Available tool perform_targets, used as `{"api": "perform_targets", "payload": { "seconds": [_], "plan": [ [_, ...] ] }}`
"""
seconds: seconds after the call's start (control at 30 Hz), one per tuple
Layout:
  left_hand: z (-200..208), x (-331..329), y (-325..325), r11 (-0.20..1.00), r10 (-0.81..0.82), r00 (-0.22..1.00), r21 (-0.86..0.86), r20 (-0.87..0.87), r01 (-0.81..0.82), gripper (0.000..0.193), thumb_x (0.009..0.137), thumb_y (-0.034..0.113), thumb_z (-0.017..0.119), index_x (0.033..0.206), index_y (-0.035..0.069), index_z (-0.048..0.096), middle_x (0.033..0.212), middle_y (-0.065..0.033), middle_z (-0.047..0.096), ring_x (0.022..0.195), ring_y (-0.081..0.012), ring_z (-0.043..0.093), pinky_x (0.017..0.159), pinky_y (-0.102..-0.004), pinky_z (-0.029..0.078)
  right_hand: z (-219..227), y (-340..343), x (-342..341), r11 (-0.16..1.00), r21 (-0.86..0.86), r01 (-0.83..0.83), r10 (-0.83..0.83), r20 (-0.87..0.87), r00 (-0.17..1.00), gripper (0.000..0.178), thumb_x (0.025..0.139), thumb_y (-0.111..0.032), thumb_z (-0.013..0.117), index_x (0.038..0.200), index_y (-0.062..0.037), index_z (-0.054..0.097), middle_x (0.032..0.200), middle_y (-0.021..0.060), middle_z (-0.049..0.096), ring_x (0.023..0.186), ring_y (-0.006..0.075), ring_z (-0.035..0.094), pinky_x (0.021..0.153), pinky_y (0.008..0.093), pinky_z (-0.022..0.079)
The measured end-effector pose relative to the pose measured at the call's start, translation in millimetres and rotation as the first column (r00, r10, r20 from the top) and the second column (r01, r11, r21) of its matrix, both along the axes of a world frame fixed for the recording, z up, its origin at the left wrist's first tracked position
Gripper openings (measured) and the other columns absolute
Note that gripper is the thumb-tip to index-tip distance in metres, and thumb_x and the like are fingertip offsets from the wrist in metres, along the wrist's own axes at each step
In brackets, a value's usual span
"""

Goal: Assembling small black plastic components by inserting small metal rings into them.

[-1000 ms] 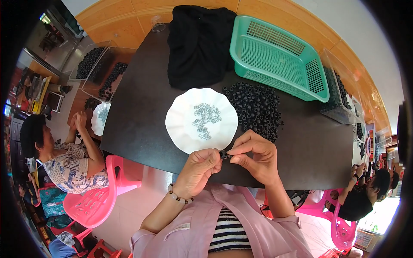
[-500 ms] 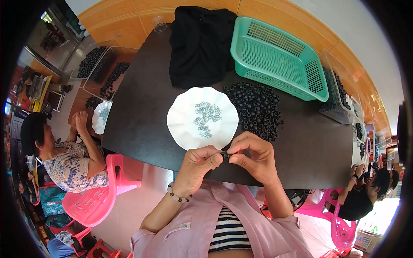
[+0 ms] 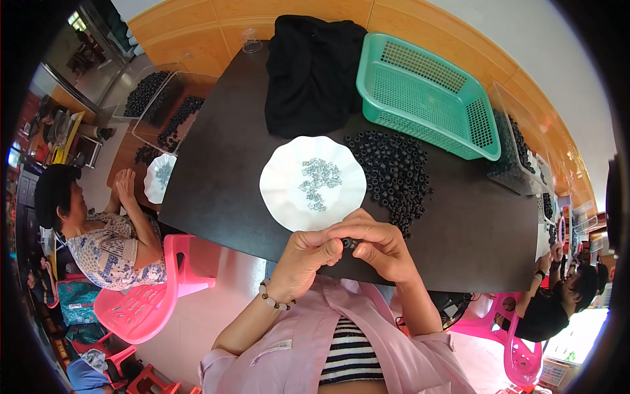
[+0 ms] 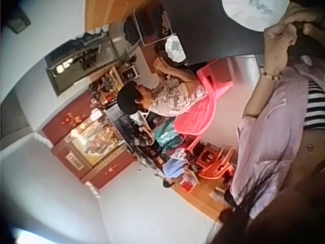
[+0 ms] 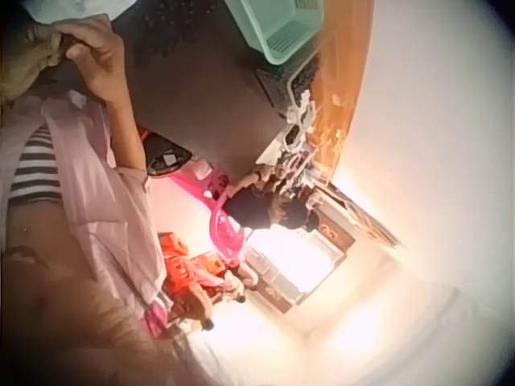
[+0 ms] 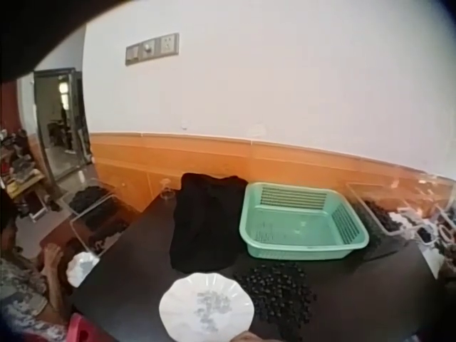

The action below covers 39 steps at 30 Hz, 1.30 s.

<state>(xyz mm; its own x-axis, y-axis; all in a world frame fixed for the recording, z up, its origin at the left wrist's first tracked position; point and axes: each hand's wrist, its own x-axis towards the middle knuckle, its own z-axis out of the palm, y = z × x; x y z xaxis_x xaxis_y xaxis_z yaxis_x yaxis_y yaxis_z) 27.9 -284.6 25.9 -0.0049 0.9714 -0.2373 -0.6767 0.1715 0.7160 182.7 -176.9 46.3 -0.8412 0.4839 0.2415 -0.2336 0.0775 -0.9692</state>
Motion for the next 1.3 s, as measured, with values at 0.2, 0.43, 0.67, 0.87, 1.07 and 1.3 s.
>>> {"api": "perform_targets", "payload": {
  "seconds": [0.2, 0.43, 0.67, 0.87, 1.07, 1.3],
  "plan": [
    [2, 3, -6, 0.999, 0.047, 0.999, -0.009, -0.018, -0.047, 0.025, 0.089, 0.027, 0.068, 0.098, 0.003, 0.071, 0.082, 0.0001, 0.063, 0.072, -0.0078, 0.051, 0.066, -0.0228, 0.041, -6, -9, -1, 0.997, -0.004, 0.083, -0.083, -0.011, 0.996, 0.034, 0.093, -0.027, 0.061, 0.117, -0.0037, 0.068, 0.105, 0.0051, 0.070, 0.096, 0.0173, 0.053, 0.091, 0.0324, 0.040],
    [9, 7, -10, 0.998, 0.047, 0.998, -0.032, -0.033, -0.048, 0.027, 0.090, 0.028, 0.067, 0.101, 0.003, 0.071, 0.084, 0.0001, 0.062, 0.072, -0.0078, 0.049, 0.066, -0.0226, 0.040, -14, -16, 2, 0.993, -0.073, 0.088, -0.091, -0.046, 0.995, 0.034, 0.094, -0.026, 0.060, 0.117, -0.0012, 0.066, 0.101, 0.0067, 0.069, 0.093, 0.0157, 0.054, 0.088, 0.0302, 0.042],
    [12, 9, -10, 0.993, 0.104, 0.987, -0.039, -0.122, -0.110, 0.026, 0.089, 0.028, 0.068, 0.089, 0.003, 0.071, 0.076, 0.0003, 0.059, 0.070, -0.0089, 0.047, 0.066, -0.0245, 0.038, -21, -29, -5, 0.921, -0.388, 0.034, -0.095, -0.140, 0.986, 0.036, 0.097, -0.025, 0.057, 0.119, 0.0032, 0.062, 0.117, 0.0153, 0.062, 0.100, 0.0200, 0.059, 0.090, 0.0339, 0.044],
    [8, 6, -12, 0.993, 0.107, 0.989, -0.038, -0.099, -0.111, 0.019, 0.088, 0.021, 0.071, 0.096, 0.004, 0.074, 0.085, 0.0009, 0.063, 0.076, -0.0071, 0.050, 0.068, -0.0231, 0.041, -22, -34, -5, 0.855, -0.519, -0.019, -0.083, -0.173, 0.981, 0.037, 0.096, -0.026, 0.057, 0.119, 0.0029, 0.062, 0.124, 0.0172, 0.060, 0.112, 0.0240, 0.056, 0.097, 0.0370, 0.041],
    [5, 6, -13, 0.992, 0.122, 0.990, 0.022, -0.071, -0.121, 0.015, 0.089, 0.015, 0.069, 0.098, 0.003, 0.074, 0.092, 0.0001, 0.063, 0.079, -0.0068, 0.052, 0.070, -0.0225, 0.043, -22, -35, -5, 0.841, -0.541, -0.026, -0.083, -0.175, 0.981, 0.034, 0.096, -0.024, 0.057, 0.118, 0.0025, 0.063, 0.122, 0.0161, 0.061, 0.109, 0.0224, 0.056, 0.095, 0.0356, 0.040],
    [6, 5, -14, 0.993, 0.114, 0.992, 0.025, -0.053, -0.113, 0.015, 0.089, 0.009, 0.068, 0.102, 0.002, 0.072, 0.099, -0.0017, 0.064, 0.086, -0.0074, 0.056, 0.079, -0.0220, 0.047, -22, -36, -7, 0.833, -0.552, -0.040, -0.090, -0.205, 0.975, 0.031, 0.097, -0.020, 0.056, 0.117, 0.0021, 0.064, 0.118, 0.0139, 0.062, 0.107, 0.0215, 0.056, 0.095, 0.0347, 0.040]
  ]
}}
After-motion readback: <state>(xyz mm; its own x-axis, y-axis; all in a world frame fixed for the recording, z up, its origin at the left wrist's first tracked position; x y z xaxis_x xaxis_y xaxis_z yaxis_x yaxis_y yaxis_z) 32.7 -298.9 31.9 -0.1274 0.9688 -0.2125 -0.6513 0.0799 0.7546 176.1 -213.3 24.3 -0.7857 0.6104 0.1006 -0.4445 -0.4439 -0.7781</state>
